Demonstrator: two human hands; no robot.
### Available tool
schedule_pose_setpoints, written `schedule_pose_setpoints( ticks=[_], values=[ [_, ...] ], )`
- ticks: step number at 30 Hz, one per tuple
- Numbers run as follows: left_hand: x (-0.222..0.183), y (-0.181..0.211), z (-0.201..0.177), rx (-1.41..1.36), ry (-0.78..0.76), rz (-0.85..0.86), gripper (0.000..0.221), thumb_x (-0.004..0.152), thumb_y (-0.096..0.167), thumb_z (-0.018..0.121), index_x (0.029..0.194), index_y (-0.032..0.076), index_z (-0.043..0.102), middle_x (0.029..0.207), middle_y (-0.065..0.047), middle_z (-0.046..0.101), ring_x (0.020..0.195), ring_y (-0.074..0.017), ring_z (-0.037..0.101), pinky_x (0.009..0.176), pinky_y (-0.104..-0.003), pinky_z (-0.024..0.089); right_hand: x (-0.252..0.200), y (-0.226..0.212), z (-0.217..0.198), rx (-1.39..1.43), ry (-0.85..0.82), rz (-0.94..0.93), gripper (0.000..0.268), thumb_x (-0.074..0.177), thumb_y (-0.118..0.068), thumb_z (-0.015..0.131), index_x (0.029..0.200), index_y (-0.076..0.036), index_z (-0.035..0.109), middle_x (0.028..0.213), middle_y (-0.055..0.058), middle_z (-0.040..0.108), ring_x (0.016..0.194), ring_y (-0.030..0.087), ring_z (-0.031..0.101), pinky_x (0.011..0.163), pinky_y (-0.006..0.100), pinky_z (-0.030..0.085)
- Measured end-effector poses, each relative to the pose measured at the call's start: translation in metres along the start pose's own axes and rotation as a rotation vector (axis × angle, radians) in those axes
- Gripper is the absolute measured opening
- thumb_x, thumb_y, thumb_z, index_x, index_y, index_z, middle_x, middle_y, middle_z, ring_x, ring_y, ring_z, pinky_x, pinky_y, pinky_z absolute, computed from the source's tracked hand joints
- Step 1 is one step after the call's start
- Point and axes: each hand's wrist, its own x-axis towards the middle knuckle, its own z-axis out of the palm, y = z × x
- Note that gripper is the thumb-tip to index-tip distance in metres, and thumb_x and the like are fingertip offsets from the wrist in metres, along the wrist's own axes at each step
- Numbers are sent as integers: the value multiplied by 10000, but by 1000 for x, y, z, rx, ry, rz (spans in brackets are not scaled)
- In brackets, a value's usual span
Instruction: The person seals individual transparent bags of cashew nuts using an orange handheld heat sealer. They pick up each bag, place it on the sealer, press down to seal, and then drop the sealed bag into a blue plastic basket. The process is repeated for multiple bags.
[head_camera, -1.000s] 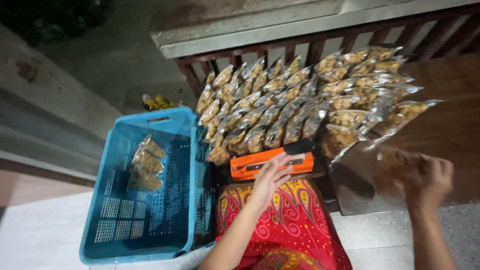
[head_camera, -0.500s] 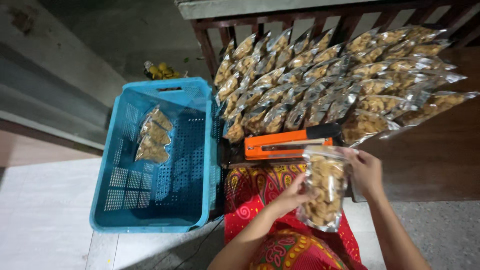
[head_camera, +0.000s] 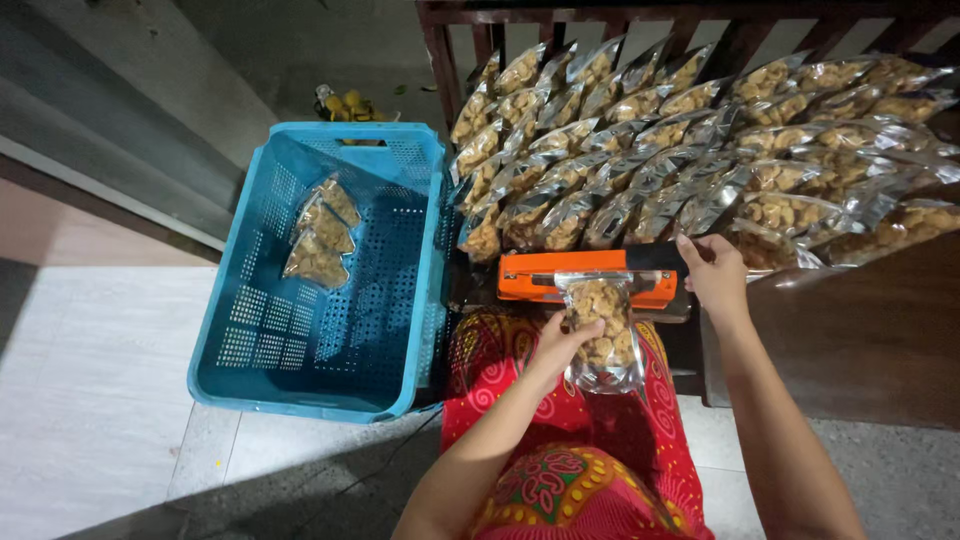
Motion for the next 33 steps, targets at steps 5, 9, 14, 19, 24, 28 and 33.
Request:
schedule_pose_setpoints(
  ticks=[5,9,14,19,24,28,33],
  values=[
    [5,-12,6,-6,21,34,673,795,284,850,1348,24,568,1193,-112,722,1054,-186,708,932,-344,572,12,29,2,79,-68,2,389,994,-376,722,1010,10,675,727,6,604,531,91,541,475,260,468],
    [5,-18,7,-36,12,51,655,797,280,847,1340,16,596,1155,-110,739,1019,-178,714,905,-337,579,24,57,7,100,-88,37,380,1004,-376,725,1020,-2,661,670,21,538,512,92,513,464,260,445],
    [3,-19,2,-38,11,67,665,797,257,858,1359,11,602,1154,-101,743,1018,-169,715,913,-330,577,32,82,15,164,-85,63,368,981,-366,740,993,-7,657,668,7,551,509,77,528,463,253,463],
    [5,-12,4,-29,68,-19,677,770,240,862,1354,63,567,1122,-89,743,1000,-170,725,909,-338,583,38,87,17,211,-75,43,375,966,-364,745,992,-5,641,672,-2,555,480,84,521,434,265,455],
    [8,-15,1,-36,23,47,722,773,273,868,1378,-20,603,1126,-112,749,1004,-191,719,899,-343,579,35,93,17,236,-107,106,364,971,-384,748,998,-31,660,649,-1,539,485,78,517,461,247,462],
    [14,-17,-4,14,22,10,776,779,293,869,1420,8,539,1155,-126,745,1031,-193,719,927,-341,573,33,97,20,293,-102,140,355,967,-393,751,994,-56,642,683,-10,541,526,76,537,481,245,482],
    [3,-10,3,67,9,54,893,826,341,857,1534,10,426,1258,-147,710,1131,-212,701,985,-366,559,33,99,24,304,-83,151,342,976,-396,737,1001,-71,635,739,-15,569,579,70,572,515,243,526]
  ],
)
